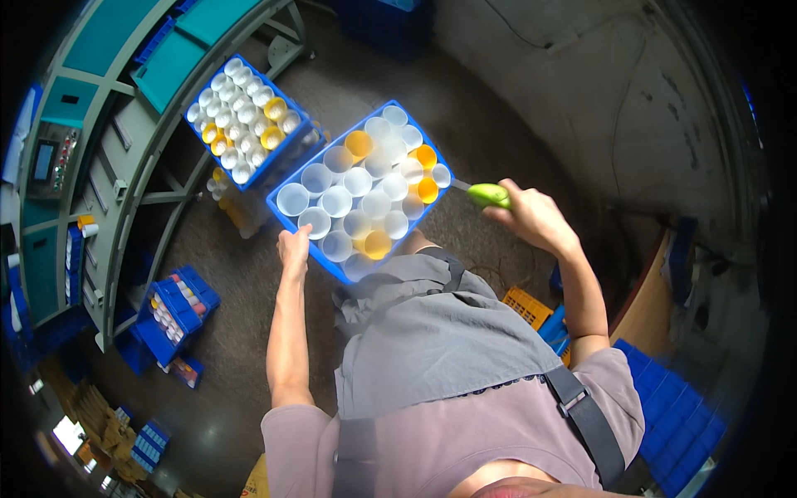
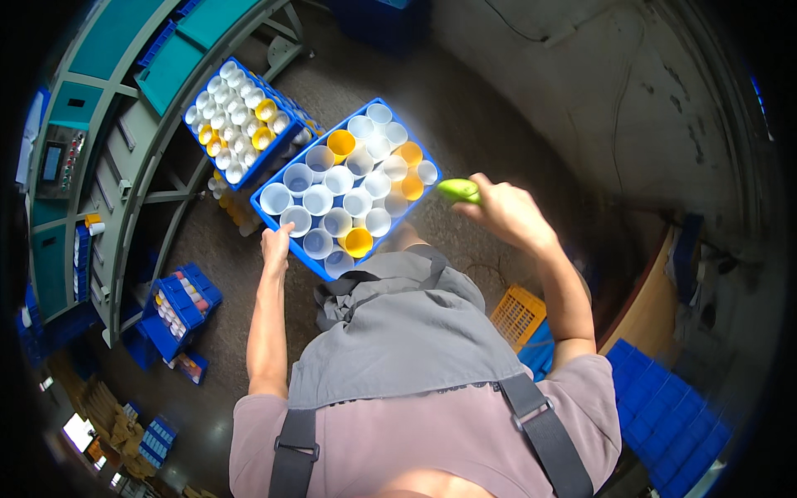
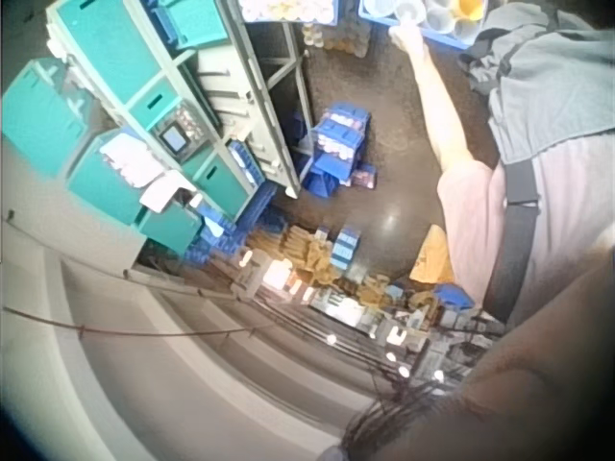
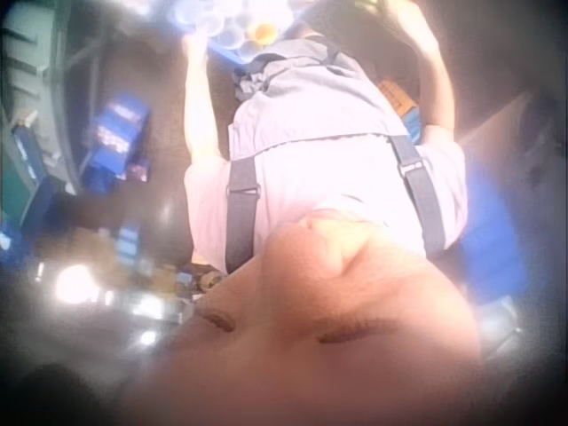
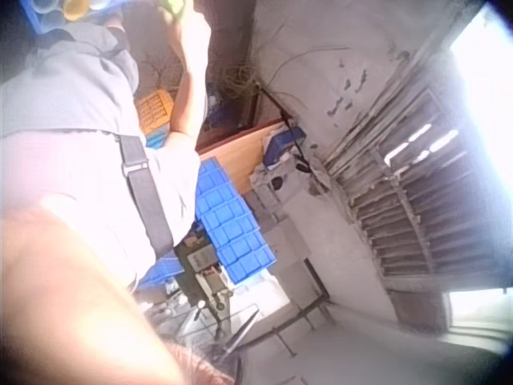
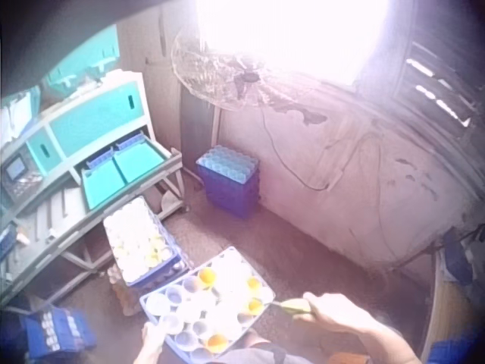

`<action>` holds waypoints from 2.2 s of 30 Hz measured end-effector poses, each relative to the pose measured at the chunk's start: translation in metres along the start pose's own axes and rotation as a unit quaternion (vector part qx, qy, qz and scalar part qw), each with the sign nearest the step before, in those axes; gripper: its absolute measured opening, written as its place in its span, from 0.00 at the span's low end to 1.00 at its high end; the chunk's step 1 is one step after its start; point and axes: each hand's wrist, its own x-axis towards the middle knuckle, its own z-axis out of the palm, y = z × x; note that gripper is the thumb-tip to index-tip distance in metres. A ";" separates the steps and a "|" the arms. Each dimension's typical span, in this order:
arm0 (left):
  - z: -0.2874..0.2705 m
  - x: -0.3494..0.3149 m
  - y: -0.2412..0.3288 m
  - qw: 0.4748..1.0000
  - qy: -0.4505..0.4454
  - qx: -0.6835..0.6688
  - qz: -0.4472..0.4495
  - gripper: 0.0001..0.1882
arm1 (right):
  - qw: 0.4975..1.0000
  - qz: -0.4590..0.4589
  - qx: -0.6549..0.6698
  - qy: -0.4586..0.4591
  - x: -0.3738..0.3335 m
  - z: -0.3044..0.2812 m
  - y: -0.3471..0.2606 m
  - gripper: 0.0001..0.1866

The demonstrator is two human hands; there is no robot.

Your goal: The person carries a blue tray of white and yellow cups, uses a green tool to adjust contents, and places the tray on a workbench. They then pour white granular material into the cups from a large plastic tube and arrange the filled cups in trays.

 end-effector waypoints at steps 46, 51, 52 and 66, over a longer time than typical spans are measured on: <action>-0.088 0.487 0.322 0.852 -0.390 -0.348 0.025 0.23 | 0.858 0.498 0.091 0.091 0.233 0.120 -0.199 0.29; 0.022 0.332 0.256 0.841 -0.524 -0.126 -0.056 0.23 | 0.783 0.597 0.163 -0.063 0.104 0.199 -0.224 0.14; 0.038 0.305 0.238 0.832 -0.548 -0.084 -0.036 0.22 | 0.786 0.586 0.180 -0.086 0.067 0.211 -0.240 0.14; 0.104 0.185 -0.002 0.796 -0.401 0.442 0.103 0.12 | 0.160 0.790 0.477 0.349 -0.193 0.443 -0.347 0.37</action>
